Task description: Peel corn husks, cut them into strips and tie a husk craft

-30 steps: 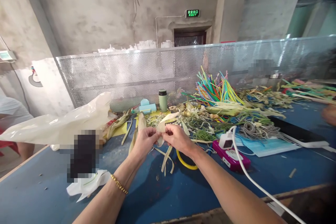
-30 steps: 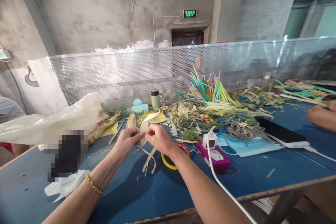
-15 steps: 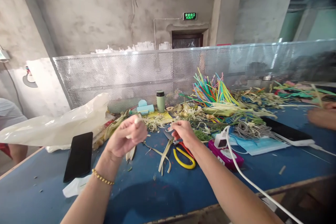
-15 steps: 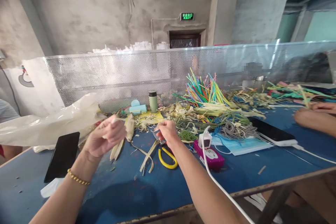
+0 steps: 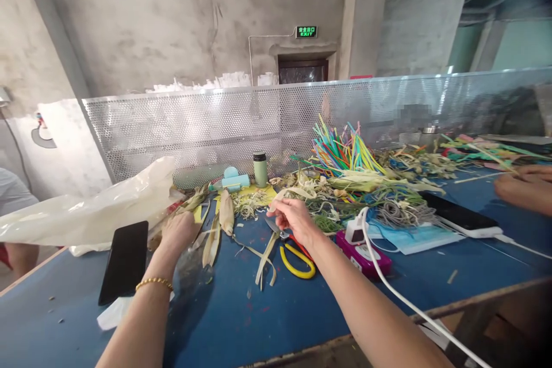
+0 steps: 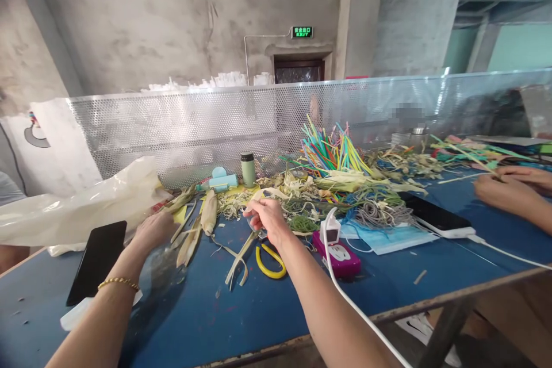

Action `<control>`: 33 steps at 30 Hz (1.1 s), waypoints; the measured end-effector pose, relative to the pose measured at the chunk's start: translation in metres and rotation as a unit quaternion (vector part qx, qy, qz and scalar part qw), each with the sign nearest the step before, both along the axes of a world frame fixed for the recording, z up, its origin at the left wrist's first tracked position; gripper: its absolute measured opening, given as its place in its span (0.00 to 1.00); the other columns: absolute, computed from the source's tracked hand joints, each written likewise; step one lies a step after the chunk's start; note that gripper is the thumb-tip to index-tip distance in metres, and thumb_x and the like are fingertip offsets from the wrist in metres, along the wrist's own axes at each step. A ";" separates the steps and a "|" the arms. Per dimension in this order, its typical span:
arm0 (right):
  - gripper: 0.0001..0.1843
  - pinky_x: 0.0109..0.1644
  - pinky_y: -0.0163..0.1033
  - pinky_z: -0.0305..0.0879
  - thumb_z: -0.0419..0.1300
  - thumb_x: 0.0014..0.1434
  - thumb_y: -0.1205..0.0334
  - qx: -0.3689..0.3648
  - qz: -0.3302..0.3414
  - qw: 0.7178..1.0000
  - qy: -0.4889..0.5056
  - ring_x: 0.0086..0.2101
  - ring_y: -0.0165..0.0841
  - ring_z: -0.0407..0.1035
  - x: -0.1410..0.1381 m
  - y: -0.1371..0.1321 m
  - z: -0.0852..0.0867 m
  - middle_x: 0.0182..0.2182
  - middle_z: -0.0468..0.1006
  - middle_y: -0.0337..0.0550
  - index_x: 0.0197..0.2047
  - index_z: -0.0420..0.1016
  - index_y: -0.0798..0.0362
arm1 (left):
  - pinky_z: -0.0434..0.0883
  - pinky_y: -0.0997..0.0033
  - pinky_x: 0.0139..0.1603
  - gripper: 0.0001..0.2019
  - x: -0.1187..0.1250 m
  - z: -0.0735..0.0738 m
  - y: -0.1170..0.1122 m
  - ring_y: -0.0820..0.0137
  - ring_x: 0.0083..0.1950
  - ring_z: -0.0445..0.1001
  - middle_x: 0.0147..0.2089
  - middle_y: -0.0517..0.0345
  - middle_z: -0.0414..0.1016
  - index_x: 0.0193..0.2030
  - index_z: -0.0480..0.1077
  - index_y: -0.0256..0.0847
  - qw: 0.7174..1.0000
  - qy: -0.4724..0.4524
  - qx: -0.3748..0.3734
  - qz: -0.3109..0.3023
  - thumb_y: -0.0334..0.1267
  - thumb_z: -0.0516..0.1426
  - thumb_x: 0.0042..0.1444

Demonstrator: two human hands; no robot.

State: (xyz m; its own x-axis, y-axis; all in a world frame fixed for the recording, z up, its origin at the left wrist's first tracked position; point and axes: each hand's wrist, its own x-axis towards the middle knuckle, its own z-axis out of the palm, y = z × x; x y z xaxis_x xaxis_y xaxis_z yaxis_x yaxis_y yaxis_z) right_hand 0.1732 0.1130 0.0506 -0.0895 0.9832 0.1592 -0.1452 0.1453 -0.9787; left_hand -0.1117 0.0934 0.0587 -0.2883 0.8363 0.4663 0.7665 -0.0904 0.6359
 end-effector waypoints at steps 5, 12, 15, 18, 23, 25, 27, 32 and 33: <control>0.12 0.15 0.29 0.44 0.65 0.48 0.56 0.024 0.018 0.999 -0.036 0.12 0.21 0.50 -0.012 -0.011 0.000 0.09 0.59 0.30 0.27 0.78 0.59 | 0.65 0.69 0.30 0.25 0.074 0.008 -0.019 0.62 0.33 0.76 0.34 0.44 0.79 0.31 0.73 0.36 0.941 -0.223 -0.096 -0.237 0.59 0.54 0.55; 0.14 0.19 0.30 0.47 0.68 0.49 0.53 0.031 0.188 0.981 0.026 0.17 0.22 0.57 -0.018 -0.020 -0.005 0.17 0.67 0.35 0.28 0.76 0.57 | 0.61 0.73 0.23 0.19 0.112 -0.007 -0.033 0.74 0.22 0.68 0.25 0.52 0.74 0.30 0.74 0.33 0.827 -0.336 -0.173 -0.417 0.52 0.64 0.50; 0.17 0.18 0.30 0.45 0.66 0.51 0.50 0.041 0.185 0.981 0.030 0.14 0.21 0.52 -0.012 -0.018 -0.001 0.13 0.61 0.31 0.26 0.75 0.57 | 0.59 0.74 0.22 0.16 0.107 -0.007 -0.039 0.76 0.19 0.64 0.20 0.56 0.70 0.30 0.76 0.33 0.826 -0.308 -0.206 -0.425 0.47 0.63 0.51; 0.18 0.17 0.30 0.41 0.67 0.49 0.49 0.062 0.112 0.990 0.067 0.14 0.20 0.47 0.001 -0.010 0.007 0.13 0.57 0.29 0.28 0.75 0.58 | 0.61 0.74 0.22 0.15 0.107 -0.006 -0.045 0.75 0.20 0.65 0.21 0.56 0.71 0.31 0.76 0.33 0.819 -0.282 -0.229 -0.443 0.46 0.63 0.52; 0.22 0.15 0.29 0.41 0.68 0.47 0.45 0.093 0.041 0.992 0.076 0.13 0.18 0.48 0.025 0.005 0.015 0.15 0.59 0.30 0.29 0.75 0.59 | 0.63 0.76 0.21 0.15 0.109 -0.005 -0.047 0.76 0.20 0.66 0.20 0.58 0.71 0.31 0.76 0.35 0.824 -0.248 -0.242 -0.448 0.48 0.63 0.52; 0.23 0.15 0.29 0.41 0.67 0.49 0.44 0.105 0.041 0.992 0.060 0.13 0.18 0.48 0.033 0.009 0.016 0.14 0.59 0.29 0.29 0.75 0.59 | 0.63 0.77 0.21 0.16 0.106 -0.005 -0.045 0.76 0.20 0.65 0.20 0.58 0.70 0.31 0.76 0.34 0.827 -0.237 -0.241 -0.449 0.49 0.63 0.52; 0.24 0.14 0.29 0.41 0.66 0.50 0.43 0.113 0.022 0.991 0.063 0.12 0.18 0.47 0.040 0.012 0.016 0.13 0.57 0.28 0.28 0.75 0.59 | 0.63 0.77 0.20 0.16 0.102 -0.005 -0.044 0.77 0.19 0.65 0.19 0.59 0.70 0.31 0.76 0.34 0.824 -0.227 -0.248 -0.457 0.49 0.62 0.52; 0.23 0.13 0.28 0.47 0.70 0.45 0.45 0.116 -0.048 0.985 0.121 0.13 0.19 0.51 0.057 0.021 0.020 0.14 0.59 0.29 0.27 0.73 0.58 | 0.60 0.77 0.19 0.16 0.090 -0.005 -0.039 0.76 0.19 0.63 0.18 0.59 0.68 0.31 0.77 0.33 0.817 -0.239 -0.259 -0.456 0.48 0.63 0.52; 0.22 0.14 0.29 0.51 0.70 0.44 0.46 0.124 -0.066 0.981 0.134 0.14 0.20 0.54 0.059 0.022 0.021 0.15 0.62 0.30 0.28 0.73 0.58 | 0.58 0.78 0.18 0.16 0.088 -0.004 -0.038 0.77 0.19 0.63 0.18 0.59 0.68 0.32 0.77 0.33 0.818 -0.257 -0.252 -0.448 0.48 0.63 0.52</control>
State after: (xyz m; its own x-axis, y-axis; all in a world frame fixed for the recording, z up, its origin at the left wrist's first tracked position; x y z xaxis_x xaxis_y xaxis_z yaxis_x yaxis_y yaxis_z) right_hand 0.2318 0.1347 0.0714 0.1142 0.9111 0.3961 -0.3571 0.4097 -0.8394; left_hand -0.0233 0.0557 0.0544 0.4966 0.8679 0.0065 0.1549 -0.0960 0.9833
